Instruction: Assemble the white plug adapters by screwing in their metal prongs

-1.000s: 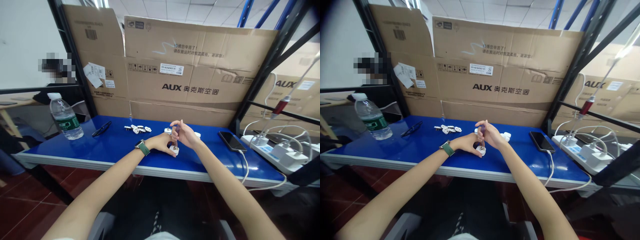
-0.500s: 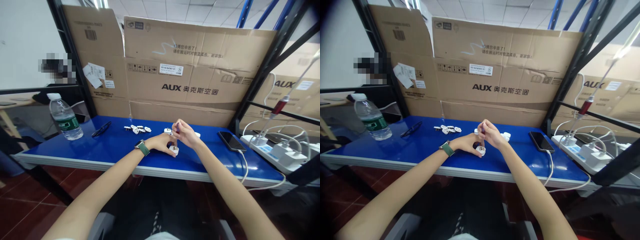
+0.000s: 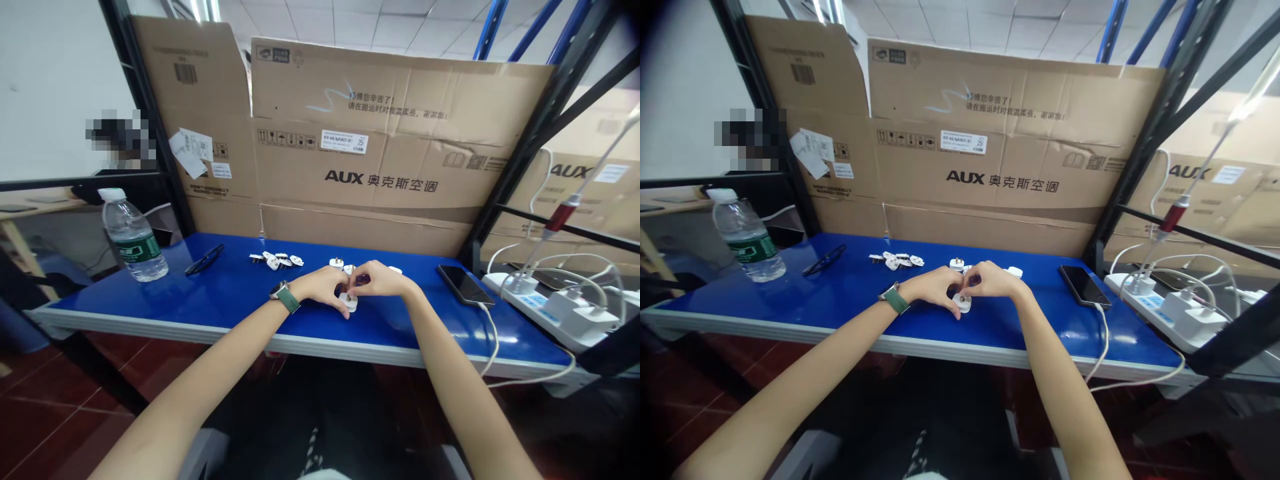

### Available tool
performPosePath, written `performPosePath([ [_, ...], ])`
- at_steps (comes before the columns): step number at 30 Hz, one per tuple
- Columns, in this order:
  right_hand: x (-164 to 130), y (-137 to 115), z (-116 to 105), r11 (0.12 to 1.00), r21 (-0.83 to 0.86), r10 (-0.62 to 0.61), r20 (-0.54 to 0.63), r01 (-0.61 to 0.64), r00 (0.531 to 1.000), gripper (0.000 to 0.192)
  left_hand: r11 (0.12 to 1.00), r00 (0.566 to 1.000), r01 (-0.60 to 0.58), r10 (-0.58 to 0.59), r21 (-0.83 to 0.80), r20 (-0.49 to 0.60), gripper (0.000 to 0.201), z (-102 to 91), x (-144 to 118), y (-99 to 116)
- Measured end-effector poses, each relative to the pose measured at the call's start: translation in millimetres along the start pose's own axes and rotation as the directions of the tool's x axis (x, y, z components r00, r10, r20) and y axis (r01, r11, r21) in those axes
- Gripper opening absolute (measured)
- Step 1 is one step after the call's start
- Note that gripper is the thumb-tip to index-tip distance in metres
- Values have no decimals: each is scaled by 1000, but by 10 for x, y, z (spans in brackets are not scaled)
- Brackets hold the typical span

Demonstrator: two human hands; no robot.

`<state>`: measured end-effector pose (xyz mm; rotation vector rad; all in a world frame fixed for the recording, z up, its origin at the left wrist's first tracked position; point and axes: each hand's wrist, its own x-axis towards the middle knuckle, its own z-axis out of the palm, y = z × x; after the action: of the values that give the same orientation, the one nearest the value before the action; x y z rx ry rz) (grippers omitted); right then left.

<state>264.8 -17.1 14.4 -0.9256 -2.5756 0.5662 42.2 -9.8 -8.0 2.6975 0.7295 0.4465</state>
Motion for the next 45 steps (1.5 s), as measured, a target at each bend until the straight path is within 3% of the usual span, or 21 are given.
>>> performPosePath([
  [3,-11,5,16,1000,-17,15,64,-13,998,16,1000,1000,3,-2,21,-12,51,-3,-3,-13],
  [10,11,-30,85,997,-51,57,40,-55,998,13,999,999,40,-40,-15,-12,52,9,-3,-19],
  [17,12,-30,93,996,25,86,44,-87,995,12,999,999,46,-45,-26,8,51,2,6,-18],
  [26,60,-30,199,975,8,220,-7,-220,975,5,995,996,85,-84,-50,21,56,13,15,-8],
  [32,32,-83,183,977,-60,204,-24,-205,979,8,994,994,103,-103,-33,21,56,15,26,-18],
  [41,12,-62,34,992,-9,119,-229,-125,966,16,996,995,91,-90,-22,49,52,3,17,-11],
  [45,72,44,87,984,-43,158,-228,-172,961,16,996,996,88,-88,4,34,56,-76,-28,-40],
])
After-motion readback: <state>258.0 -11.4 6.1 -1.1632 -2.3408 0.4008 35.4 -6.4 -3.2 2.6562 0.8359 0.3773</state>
